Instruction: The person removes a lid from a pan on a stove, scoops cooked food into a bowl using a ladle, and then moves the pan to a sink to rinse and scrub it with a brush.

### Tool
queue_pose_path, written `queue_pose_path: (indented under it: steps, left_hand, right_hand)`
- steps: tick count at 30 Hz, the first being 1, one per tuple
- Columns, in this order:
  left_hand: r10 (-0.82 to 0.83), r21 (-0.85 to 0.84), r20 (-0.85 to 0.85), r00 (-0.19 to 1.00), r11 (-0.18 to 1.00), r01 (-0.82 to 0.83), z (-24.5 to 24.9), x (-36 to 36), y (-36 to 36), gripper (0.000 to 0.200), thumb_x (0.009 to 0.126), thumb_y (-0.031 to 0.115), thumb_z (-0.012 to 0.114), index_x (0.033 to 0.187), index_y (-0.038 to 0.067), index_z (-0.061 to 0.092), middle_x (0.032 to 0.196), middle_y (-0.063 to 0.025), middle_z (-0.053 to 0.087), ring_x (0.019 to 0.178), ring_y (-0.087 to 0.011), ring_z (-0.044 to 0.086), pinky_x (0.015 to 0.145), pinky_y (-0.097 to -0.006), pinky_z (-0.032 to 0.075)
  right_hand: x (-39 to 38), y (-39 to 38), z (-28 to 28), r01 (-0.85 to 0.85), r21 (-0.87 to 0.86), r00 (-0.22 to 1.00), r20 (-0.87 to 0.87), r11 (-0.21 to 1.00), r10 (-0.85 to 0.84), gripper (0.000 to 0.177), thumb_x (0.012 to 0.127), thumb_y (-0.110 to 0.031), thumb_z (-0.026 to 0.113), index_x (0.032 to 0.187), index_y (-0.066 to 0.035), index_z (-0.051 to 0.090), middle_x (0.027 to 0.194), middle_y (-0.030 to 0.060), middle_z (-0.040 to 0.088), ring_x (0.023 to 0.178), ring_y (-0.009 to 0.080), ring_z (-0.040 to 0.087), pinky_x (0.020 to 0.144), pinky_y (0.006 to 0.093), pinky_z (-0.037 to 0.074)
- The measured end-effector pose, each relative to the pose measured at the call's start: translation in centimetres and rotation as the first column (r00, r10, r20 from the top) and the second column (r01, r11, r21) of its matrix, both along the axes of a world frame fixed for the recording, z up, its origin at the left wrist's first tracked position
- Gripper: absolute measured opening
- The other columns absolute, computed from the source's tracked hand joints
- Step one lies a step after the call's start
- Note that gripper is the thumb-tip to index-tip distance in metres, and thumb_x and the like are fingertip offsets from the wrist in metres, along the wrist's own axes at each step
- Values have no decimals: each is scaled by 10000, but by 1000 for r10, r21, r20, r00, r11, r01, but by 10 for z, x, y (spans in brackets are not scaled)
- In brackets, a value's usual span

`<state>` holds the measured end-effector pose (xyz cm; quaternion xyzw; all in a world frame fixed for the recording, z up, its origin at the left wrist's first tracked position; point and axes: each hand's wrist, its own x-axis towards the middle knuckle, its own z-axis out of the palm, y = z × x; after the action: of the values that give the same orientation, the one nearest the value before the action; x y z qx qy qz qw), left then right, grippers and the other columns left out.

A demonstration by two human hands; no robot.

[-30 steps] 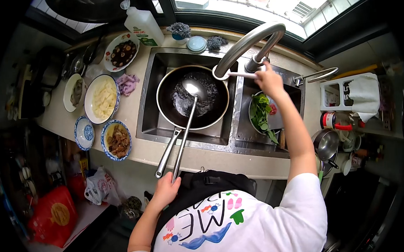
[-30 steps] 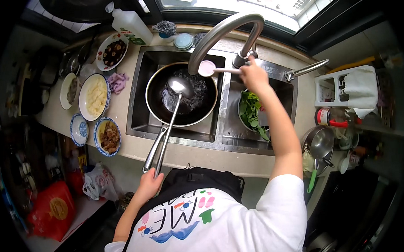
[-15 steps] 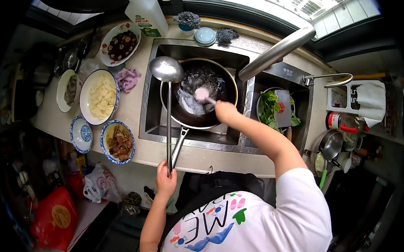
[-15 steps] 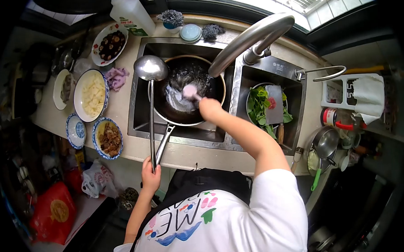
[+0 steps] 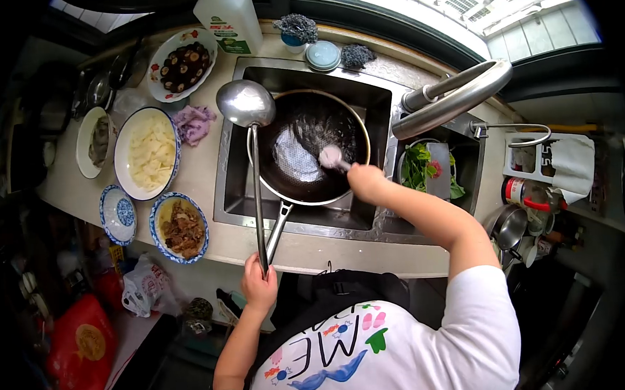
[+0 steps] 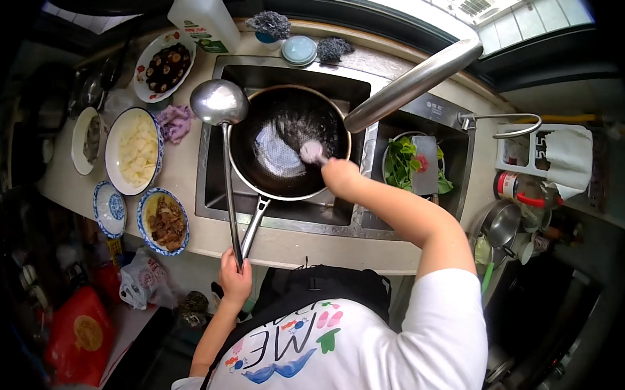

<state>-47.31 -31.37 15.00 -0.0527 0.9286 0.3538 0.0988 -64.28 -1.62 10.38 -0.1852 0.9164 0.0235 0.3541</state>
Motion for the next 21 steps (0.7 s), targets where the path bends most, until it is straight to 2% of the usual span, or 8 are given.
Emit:
queue_pose_path:
  steps: [1, 4, 6, 10, 12, 16, 18, 21]
  left_hand:
    - [-6, -16, -21, 1000, 1000, 6, -1, 0, 0, 207, 724, 127, 578, 883, 3, 529, 1059, -156, 526, 776, -339, 565, 639, -398, 457]
    - [-16, -46, -30, 999, 999, 15, -1, -3, 0, 176, 729, 128, 577, 840, 3, 523, 1046, -154, 534, 759, -337, 568, 628, -398, 458]
    - [-13, -64, -20, 1000, 998, 11, -3, -1, 0, 167, 730, 127, 576, 828, 5, 520, 1046, -151, 536, 744, -334, 569, 615, -395, 457]
    - [-12, -35, -52, 999, 999, 10, 2, -3, 3, 163, 729, 124, 581, 822, 5, 520, 1046, -146, 539, 726, -330, 569, 599, -392, 455]
    - [15, -3, -18, 1000, 1000, -15, 2, 0, 7, 158, 728, 122, 584, 812, 5, 519, 1043, -143, 541, 725, -328, 568, 596, -392, 453]
    - [10, -20, -47, 999, 1000, -11, -1, 4, 14, 145, 720, 119, 592, 784, 13, 515, 1031, -138, 549, 722, -324, 568, 596, -393, 451]
    - [-1, -9, -46, 999, 1000, 1, -2, 4, 13, 169, 734, 116, 578, 857, 6, 537, 1032, -153, 542, 719, -326, 565, 611, -389, 447]
    - [-10, -46, -78, 997, 999, 7, -2, 4, 13, 147, 726, 120, 588, 816, 19, 531, 1020, -130, 551, 694, -315, 567, 585, -385, 447]
  right_hand:
    - [11, -4, 7, -33, -49, 995, 92, 998, 37, 222, 759, -100, 509, 931, 29, 563, 829, 155, 609, 747, 274, 629, 652, 362, 510]
    - [3, -36, 7, 282, -312, 944, 257, 907, -205, 183, 746, -87, 510, 858, 32, 591, 806, 194, 609, 726, 313, 617, 625, 418, 496]
    - [-19, -52, -36, 356, -449, 931, 101, 819, -350, 192, 788, -147, 495, 922, -26, 562, 717, 207, 598, 709, 341, 603, 656, 425, 480]
    - [-66, -37, -63, 422, -152, 865, -227, 894, -447, 204, 800, -93, 467, 932, 43, 544, 788, 188, 622, 692, 275, 637, 591, 362, 518]
    - [-57, -11, -49, 223, 3, 932, -295, 975, -212, 221, 803, -74, 460, 946, 73, 543, 803, 178, 625, 732, 249, 641, 583, 339, 519]
    - [-19, 18, 14, 5, 75, 990, 137, 997, -16, 180, 762, -97, 518, 887, -34, 632, 838, 137, 635, 825, 274, 626, 670, 359, 510]
    - [-7, 6, 26, 33, -106, 955, 297, 994, 0, 209, 754, -116, 523, 899, 0, 618, 847, 190, 619, 825, 307, 613, 696, 375, 492]
    - [-26, -38, 32, 557, -296, 763, 552, 776, -337, 261, 815, -247, 548, 856, 1, 616, 705, 182, 606, 658, 282, 598, 622, 379, 459]
